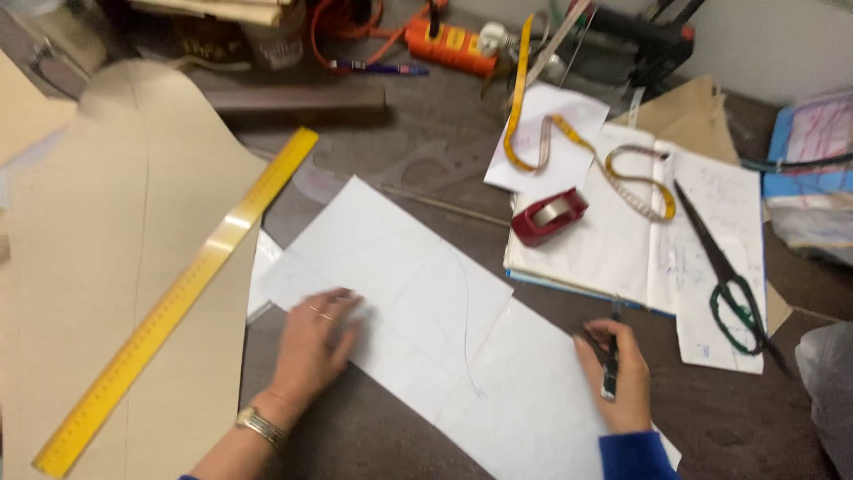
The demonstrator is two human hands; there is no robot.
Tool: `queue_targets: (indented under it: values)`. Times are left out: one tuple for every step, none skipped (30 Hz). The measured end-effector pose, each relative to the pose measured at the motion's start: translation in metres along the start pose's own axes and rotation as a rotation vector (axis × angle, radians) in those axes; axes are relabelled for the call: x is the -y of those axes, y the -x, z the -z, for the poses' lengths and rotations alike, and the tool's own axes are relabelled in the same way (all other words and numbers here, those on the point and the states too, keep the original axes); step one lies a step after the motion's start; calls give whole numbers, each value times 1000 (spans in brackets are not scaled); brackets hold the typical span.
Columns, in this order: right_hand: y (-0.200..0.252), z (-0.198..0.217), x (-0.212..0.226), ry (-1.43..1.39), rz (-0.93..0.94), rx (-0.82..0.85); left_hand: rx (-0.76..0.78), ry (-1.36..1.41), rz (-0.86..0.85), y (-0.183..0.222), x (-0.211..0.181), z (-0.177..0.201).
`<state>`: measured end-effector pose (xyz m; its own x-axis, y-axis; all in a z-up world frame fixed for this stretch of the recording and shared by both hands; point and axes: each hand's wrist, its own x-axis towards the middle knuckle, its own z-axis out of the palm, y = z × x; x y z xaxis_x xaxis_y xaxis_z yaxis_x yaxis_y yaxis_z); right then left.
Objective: The person is drafting a garment pattern by drawing precise lines with a ruler and pen on paper, then cutting out the shape with scissors.
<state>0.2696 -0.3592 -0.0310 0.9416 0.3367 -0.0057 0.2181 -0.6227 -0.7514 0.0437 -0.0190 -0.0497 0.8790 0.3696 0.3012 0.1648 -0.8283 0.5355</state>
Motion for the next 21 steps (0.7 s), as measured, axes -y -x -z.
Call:
queue_targets:
  values:
    - [-2, 10, 0, 121, -156, 64, -88, 29, 55, -8, 11, 6]
    - [-2, 15, -7, 121, -151, 56, -94, 31, 49, -20, 26, 12]
    - [-2, 20, -15, 209, -88, 72, -58, -37, 249, -32, 41, 18]
    - [0, 25, -26, 295, -29, 93, -19, -108, 453, -41, 56, 24]
    - [0, 24, -37, 294, -28, 90, -21, -108, 449, -51, 57, 32]
    - [0, 24, -47, 344, -3, 131, 46, -119, 564, -63, 58, 41]
    - [0, 25, -58, 394, 22, 172, 112, -131, 678, -74, 59, 48]
    - [0, 24, -62, 396, 17, 165, 115, -127, 671, -81, 54, 53]
    - [0, 22, -67, 385, 52, 179, 165, -90, 728, -87, 49, 56]
    - [1, 21, -70, 375, 85, 195, 218, -52, 785, -93, 45, 60]
    - [0, 22, -66, 379, 78, 190, 224, -48, 779, -96, 45, 59]
    - [-1, 22, -63, 370, 34, 224, 258, -26, 829, -99, 46, 59]
    - [-2, 22, -60, 360, -10, 258, 292, -4, 880, -101, 46, 58]
    - [-2, 21, -62, 362, -16, 253, 297, -2, 874, -102, 47, 58]
    - [-2, 19, -65, 340, 9, 235, 348, -23, 883, -103, 49, 57]
    - [-2, 18, -69, 315, 34, 219, 398, -48, 893, -102, 49, 56]
    - [0, 22, -60, 314, 30, 216, 401, -50, 888, -99, 48, 57]
    - [2, 25, -49, 278, -44, 242, 409, -6, 845, -96, 47, 60]
    - [4, 28, -38, 242, -118, 268, 417, 38, 801, -92, 47, 63]
    - [5, 34, -40, 239, -122, 266, 420, 36, 797, -86, 43, 66]
    - [6, 39, -42, 257, -62, 236, 417, 100, 808, -80, 40, 69]
